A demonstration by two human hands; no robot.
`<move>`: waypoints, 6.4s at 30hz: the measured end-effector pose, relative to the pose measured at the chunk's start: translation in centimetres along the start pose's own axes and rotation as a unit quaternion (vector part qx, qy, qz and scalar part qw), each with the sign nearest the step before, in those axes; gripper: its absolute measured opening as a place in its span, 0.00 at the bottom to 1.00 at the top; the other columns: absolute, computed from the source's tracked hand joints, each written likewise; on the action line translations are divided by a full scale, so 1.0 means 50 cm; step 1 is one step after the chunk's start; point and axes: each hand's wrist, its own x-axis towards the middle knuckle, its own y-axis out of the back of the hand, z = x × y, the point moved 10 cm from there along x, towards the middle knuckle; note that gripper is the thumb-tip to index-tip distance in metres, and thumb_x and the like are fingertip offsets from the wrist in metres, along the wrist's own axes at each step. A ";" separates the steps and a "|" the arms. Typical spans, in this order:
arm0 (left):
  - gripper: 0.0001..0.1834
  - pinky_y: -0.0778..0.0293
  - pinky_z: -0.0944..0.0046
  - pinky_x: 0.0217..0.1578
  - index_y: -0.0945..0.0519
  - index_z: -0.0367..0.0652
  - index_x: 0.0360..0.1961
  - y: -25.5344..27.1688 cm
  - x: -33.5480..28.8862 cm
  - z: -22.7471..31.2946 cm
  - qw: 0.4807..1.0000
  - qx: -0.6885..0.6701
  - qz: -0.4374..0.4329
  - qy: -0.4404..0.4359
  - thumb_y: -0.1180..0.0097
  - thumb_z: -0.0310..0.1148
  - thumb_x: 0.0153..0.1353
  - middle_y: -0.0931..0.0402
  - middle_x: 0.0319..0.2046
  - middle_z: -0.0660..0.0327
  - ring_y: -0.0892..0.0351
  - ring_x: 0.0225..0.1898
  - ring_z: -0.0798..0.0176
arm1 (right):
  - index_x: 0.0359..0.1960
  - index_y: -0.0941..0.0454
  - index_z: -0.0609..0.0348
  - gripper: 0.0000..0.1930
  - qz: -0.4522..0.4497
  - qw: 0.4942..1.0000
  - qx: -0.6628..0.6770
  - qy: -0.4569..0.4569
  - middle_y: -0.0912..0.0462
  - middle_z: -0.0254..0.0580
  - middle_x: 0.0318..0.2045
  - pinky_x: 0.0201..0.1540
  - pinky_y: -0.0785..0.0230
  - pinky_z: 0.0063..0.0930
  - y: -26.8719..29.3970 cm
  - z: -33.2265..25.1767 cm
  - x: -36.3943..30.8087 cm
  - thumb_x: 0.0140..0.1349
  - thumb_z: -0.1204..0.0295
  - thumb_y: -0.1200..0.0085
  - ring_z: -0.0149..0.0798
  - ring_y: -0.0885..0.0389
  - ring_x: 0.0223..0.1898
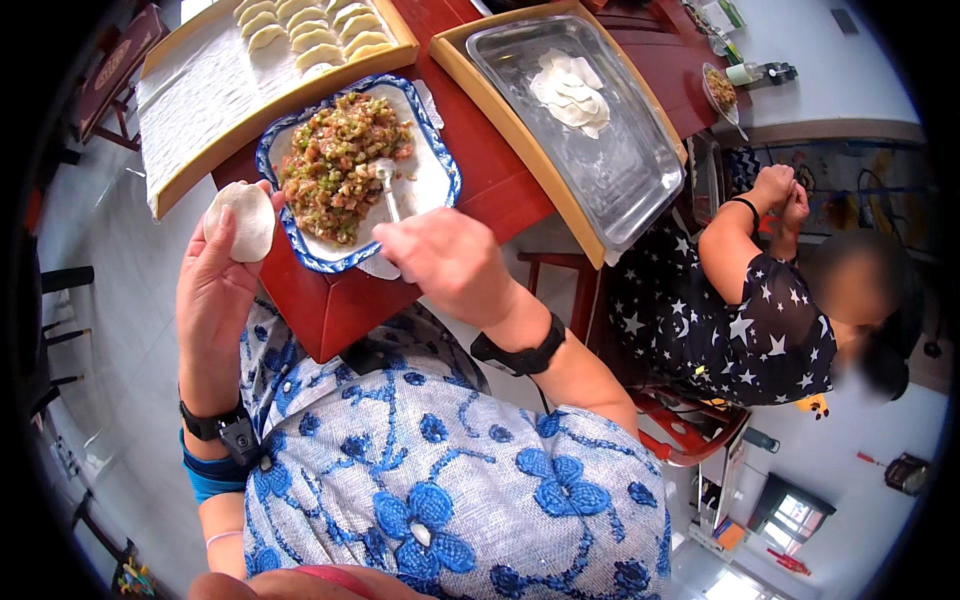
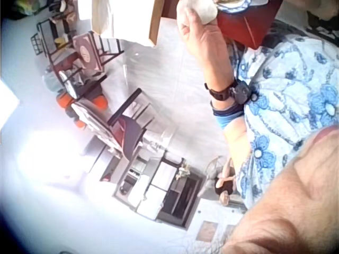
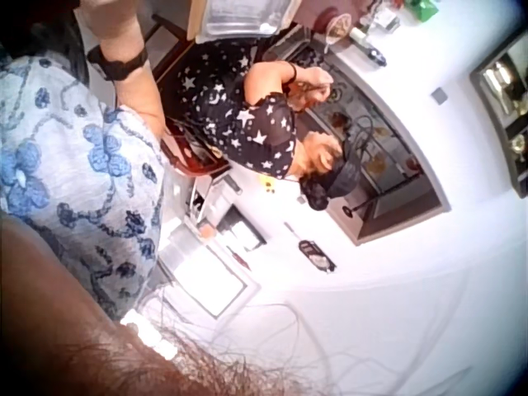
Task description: The person fills dumpling wrappers with a meat and vegetable mixture using a spoon and folds them into crescents, placing the finished dumplings onto a tray.
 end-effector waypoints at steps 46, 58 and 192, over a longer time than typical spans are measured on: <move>0.21 0.30 0.56 0.62 0.36 0.31 0.62 -0.015 0.003 -0.029 0.998 -0.011 -0.018 0.055 0.57 0.31 0.72 0.31 0.61 0.46 0.29 0.62 0.52 | 0.44 0.27 0.65 0.10 0.250 0.696 0.492 -0.459 0.19 0.45 0.31 0.33 0.18 0.30 -0.023 0.176 -0.098 0.71 0.69 0.54 0.33 0.18 0.29; 0.21 0.30 0.56 0.61 0.37 0.30 0.63 -0.041 0.016 -0.019 0.998 -0.017 -0.038 0.050 0.60 0.30 0.73 0.30 0.60 0.46 0.27 0.60 0.52 | 0.43 0.25 0.66 0.11 0.271 0.670 0.507 -0.470 0.19 0.45 0.30 0.33 0.18 0.30 0.020 0.203 -0.115 0.71 0.69 0.53 0.33 0.17 0.28; 0.29 0.27 0.54 0.59 0.37 0.32 0.62 -0.145 -0.021 -0.041 0.975 -0.112 -0.151 0.122 0.67 0.48 0.75 0.26 0.55 0.48 0.23 0.56 0.49 | 0.45 0.21 0.51 0.22 0.050 0.989 -0.128 0.044 0.26 0.33 0.40 0.56 0.33 0.46 0.022 -0.063 0.029 0.55 0.51 0.38 0.39 0.28 0.44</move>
